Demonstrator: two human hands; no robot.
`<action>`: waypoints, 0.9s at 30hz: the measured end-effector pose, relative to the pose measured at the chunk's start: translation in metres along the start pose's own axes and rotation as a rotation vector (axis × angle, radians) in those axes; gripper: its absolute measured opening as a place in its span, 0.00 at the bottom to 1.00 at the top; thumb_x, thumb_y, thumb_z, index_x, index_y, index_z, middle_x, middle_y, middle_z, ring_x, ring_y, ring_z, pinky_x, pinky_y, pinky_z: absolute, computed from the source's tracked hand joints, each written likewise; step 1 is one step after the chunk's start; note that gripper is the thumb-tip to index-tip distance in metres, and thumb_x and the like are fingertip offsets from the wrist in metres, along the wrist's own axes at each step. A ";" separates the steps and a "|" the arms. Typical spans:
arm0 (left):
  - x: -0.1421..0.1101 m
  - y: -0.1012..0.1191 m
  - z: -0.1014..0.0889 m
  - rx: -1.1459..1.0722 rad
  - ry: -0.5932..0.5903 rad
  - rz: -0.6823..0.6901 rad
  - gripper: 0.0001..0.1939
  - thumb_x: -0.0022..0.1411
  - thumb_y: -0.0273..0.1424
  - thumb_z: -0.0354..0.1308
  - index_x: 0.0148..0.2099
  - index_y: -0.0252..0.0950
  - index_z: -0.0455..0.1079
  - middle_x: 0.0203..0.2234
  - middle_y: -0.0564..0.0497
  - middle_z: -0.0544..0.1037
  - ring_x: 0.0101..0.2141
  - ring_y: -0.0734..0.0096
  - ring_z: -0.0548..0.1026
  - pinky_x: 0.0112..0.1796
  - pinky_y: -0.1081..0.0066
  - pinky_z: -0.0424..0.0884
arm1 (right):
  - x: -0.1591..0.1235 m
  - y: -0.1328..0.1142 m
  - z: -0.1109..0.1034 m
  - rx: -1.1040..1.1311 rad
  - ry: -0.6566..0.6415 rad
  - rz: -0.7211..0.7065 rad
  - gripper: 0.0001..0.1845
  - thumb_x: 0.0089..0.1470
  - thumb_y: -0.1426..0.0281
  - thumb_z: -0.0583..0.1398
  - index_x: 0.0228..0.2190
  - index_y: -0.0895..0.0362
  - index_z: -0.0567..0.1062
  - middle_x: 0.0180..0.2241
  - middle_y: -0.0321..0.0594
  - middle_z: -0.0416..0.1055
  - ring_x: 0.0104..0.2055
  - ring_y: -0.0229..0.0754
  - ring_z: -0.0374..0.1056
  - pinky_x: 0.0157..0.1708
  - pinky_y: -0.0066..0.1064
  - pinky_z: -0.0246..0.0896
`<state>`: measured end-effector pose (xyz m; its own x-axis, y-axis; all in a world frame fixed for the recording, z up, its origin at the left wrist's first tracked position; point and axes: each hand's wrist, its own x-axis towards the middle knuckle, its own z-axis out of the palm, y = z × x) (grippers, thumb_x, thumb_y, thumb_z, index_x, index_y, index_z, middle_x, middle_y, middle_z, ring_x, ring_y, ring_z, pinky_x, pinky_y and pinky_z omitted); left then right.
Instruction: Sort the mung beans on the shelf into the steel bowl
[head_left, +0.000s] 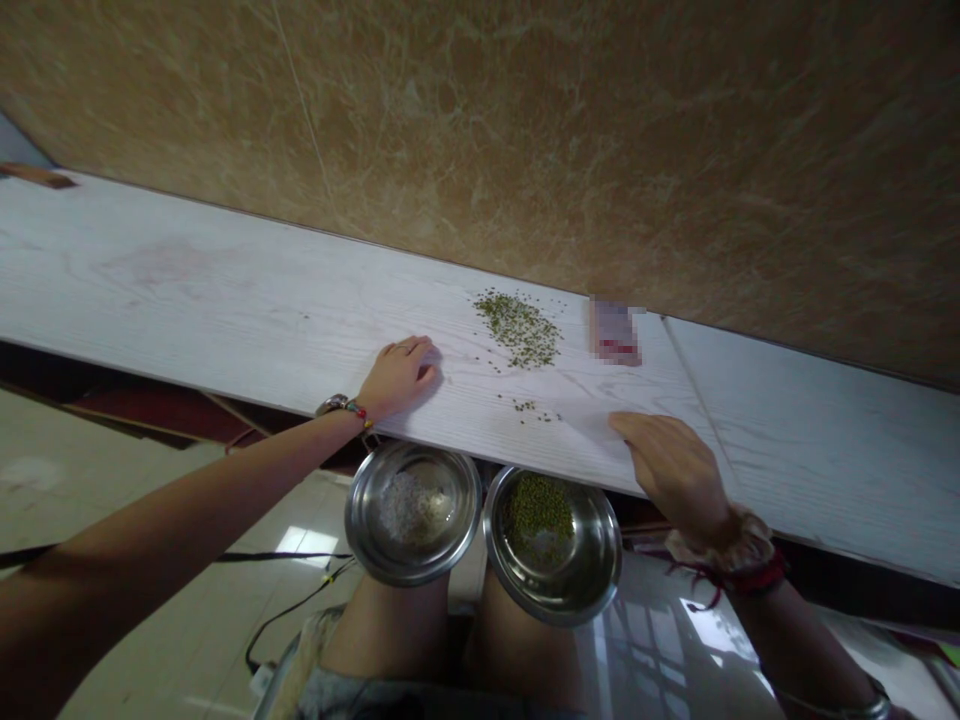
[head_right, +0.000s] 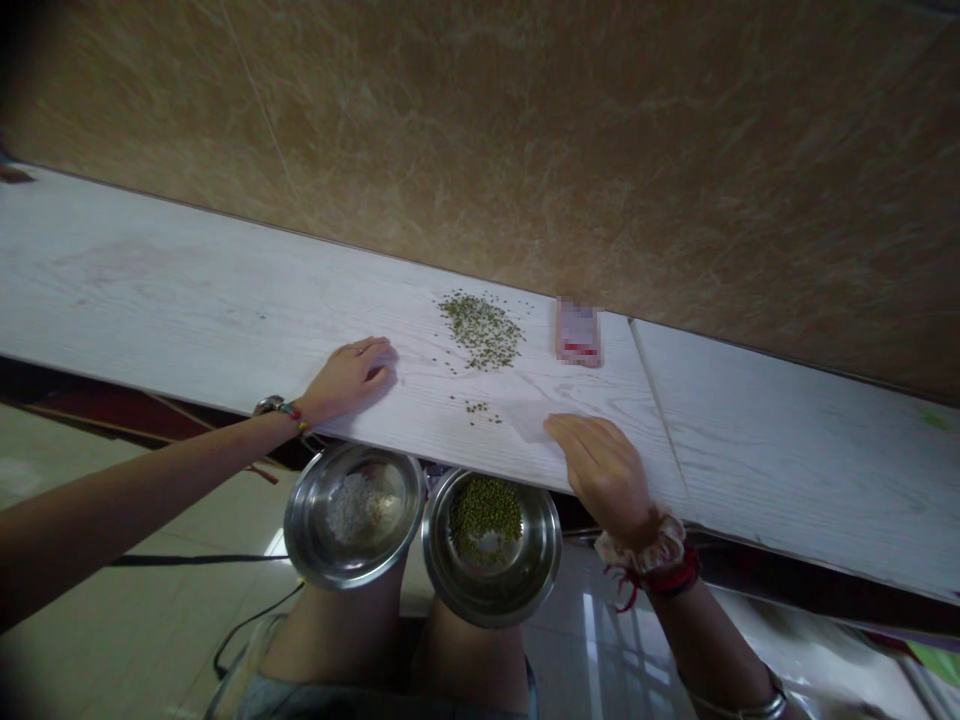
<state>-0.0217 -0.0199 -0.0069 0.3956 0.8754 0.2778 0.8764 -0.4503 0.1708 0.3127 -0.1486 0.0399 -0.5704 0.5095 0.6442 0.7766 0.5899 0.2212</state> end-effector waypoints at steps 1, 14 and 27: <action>0.000 0.000 0.000 0.000 0.002 0.000 0.19 0.61 0.32 0.44 0.51 0.31 0.66 0.52 0.40 0.69 0.52 0.58 0.66 0.52 0.58 0.62 | 0.001 -0.001 0.000 -0.015 -0.001 0.010 0.22 0.50 0.85 0.50 0.44 0.57 0.71 0.37 0.42 0.77 0.40 0.42 0.72 0.41 0.35 0.65; 0.000 0.001 -0.002 -0.024 0.011 -0.003 0.19 0.60 0.31 0.44 0.50 0.31 0.66 0.51 0.41 0.70 0.51 0.59 0.68 0.53 0.59 0.62 | 0.011 -0.012 0.002 -0.020 -0.045 -0.036 0.17 0.51 0.84 0.50 0.39 0.60 0.72 0.34 0.44 0.77 0.38 0.41 0.71 0.39 0.34 0.65; 0.000 0.001 -0.002 -0.038 0.009 -0.005 0.19 0.60 0.32 0.44 0.50 0.31 0.66 0.51 0.41 0.70 0.52 0.57 0.67 0.53 0.58 0.61 | 0.021 -0.006 0.016 -0.024 -0.004 0.003 0.20 0.51 0.83 0.50 0.42 0.57 0.72 0.35 0.41 0.77 0.38 0.41 0.72 0.40 0.34 0.64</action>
<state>-0.0213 -0.0211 -0.0052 0.3889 0.8759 0.2855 0.8672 -0.4526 0.2074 0.2921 -0.1320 0.0404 -0.5693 0.5140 0.6417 0.7844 0.5734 0.2366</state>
